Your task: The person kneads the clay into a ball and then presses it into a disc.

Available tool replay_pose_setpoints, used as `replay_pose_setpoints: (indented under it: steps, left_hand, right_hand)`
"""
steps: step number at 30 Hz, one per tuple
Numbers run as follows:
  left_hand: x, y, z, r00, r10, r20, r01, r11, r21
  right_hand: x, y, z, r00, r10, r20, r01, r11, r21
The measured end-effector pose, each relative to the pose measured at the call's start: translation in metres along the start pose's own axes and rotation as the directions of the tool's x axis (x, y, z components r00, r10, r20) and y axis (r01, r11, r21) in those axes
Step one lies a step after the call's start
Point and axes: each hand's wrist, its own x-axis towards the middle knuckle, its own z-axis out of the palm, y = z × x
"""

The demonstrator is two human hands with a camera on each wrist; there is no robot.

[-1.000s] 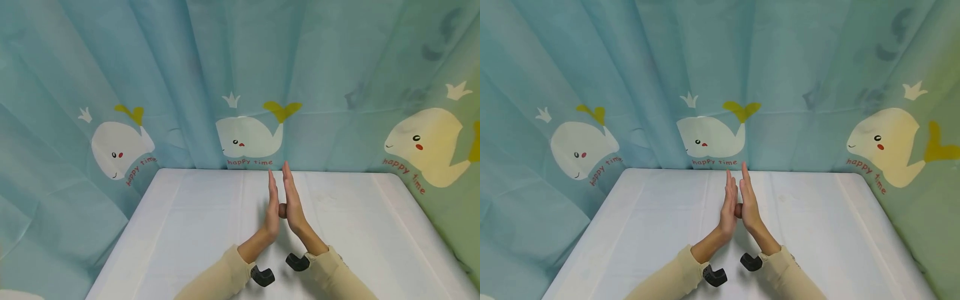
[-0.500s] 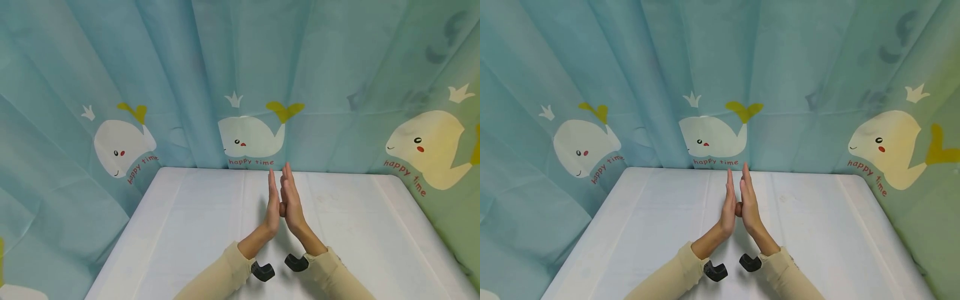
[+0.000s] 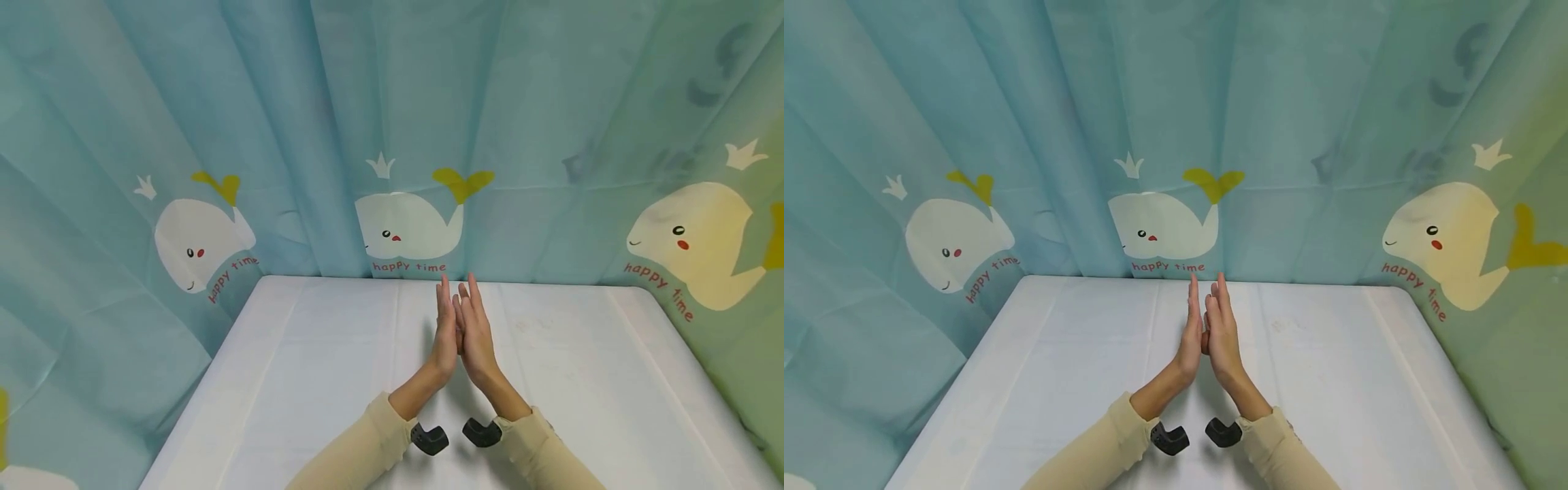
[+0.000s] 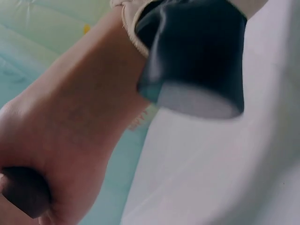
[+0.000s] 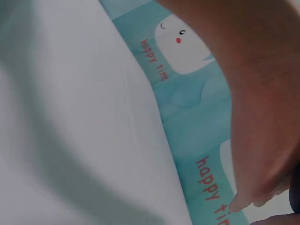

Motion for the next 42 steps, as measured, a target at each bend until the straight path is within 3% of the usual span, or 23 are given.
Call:
replay_pose_setpoints:
  steps: [4, 10, 14, 20, 25, 27, 29, 33, 36, 42]
  left_hand:
    - [-0.001, -0.001, -0.001, 0.999, -0.039, 0.029, 0.036, 0.994, 0.101]
    - [-0.003, 0.002, -0.013, 0.999, -0.019, 0.045, 0.009, 0.98, 0.199]
    - [-0.002, 0.001, -0.025, 0.999, -0.002, 0.04, -0.009, 0.962, 0.274]
    - [0.0, -0.003, -0.043, 1.0, -0.007, 0.025, -0.002, 0.942, 0.336]
    - [-0.001, -0.004, -0.06, 0.999, -0.036, 0.015, 0.029, 0.942, 0.333]
    - [-0.002, -0.005, -0.067, 0.999, -0.048, 0.008, 0.043, 0.942, 0.334]
    - [-0.002, -0.006, -0.074, 0.998, -0.056, 0.002, 0.052, 0.94, 0.337]
    - [-0.004, -0.008, -0.088, 0.998, -0.058, -0.02, 0.062, 0.938, 0.341]
    - [-0.005, -0.009, -0.095, 0.997, -0.062, -0.034, 0.07, 0.932, 0.356]
    - [-0.007, -0.011, -0.1, 0.998, -0.063, -0.024, 0.068, 0.928, 0.365]
  right_hand:
    - [-0.004, -0.001, -0.003, 0.998, 0.028, -0.056, -0.027, 1.0, 0.011]
    - [-0.007, -0.007, -0.011, 0.995, 0.072, -0.069, -0.069, 0.996, 0.052]
    - [-0.007, -0.011, -0.02, 0.992, 0.103, -0.079, -0.101, 0.995, 0.028]
    - [-0.006, -0.013, -0.032, 0.986, 0.162, -0.05, -0.166, 0.982, -0.087]
    - [0.004, -0.01, -0.051, 0.99, 0.139, -0.013, -0.137, 0.95, -0.282]
    - [0.01, -0.008, -0.063, 0.995, 0.102, -0.006, -0.097, 0.915, -0.392]
    - [0.016, -0.004, -0.076, 0.998, 0.055, -0.003, -0.048, 0.858, -0.511]
    - [0.029, 0.005, -0.103, 0.998, -0.053, 0.017, 0.049, 0.687, -0.725]
    - [0.037, 0.012, -0.123, 0.995, -0.1, 0.027, 0.079, 0.572, -0.816]
    - [0.047, 0.022, -0.157, 0.993, -0.085, 0.087, 0.115, 0.44, -0.891]
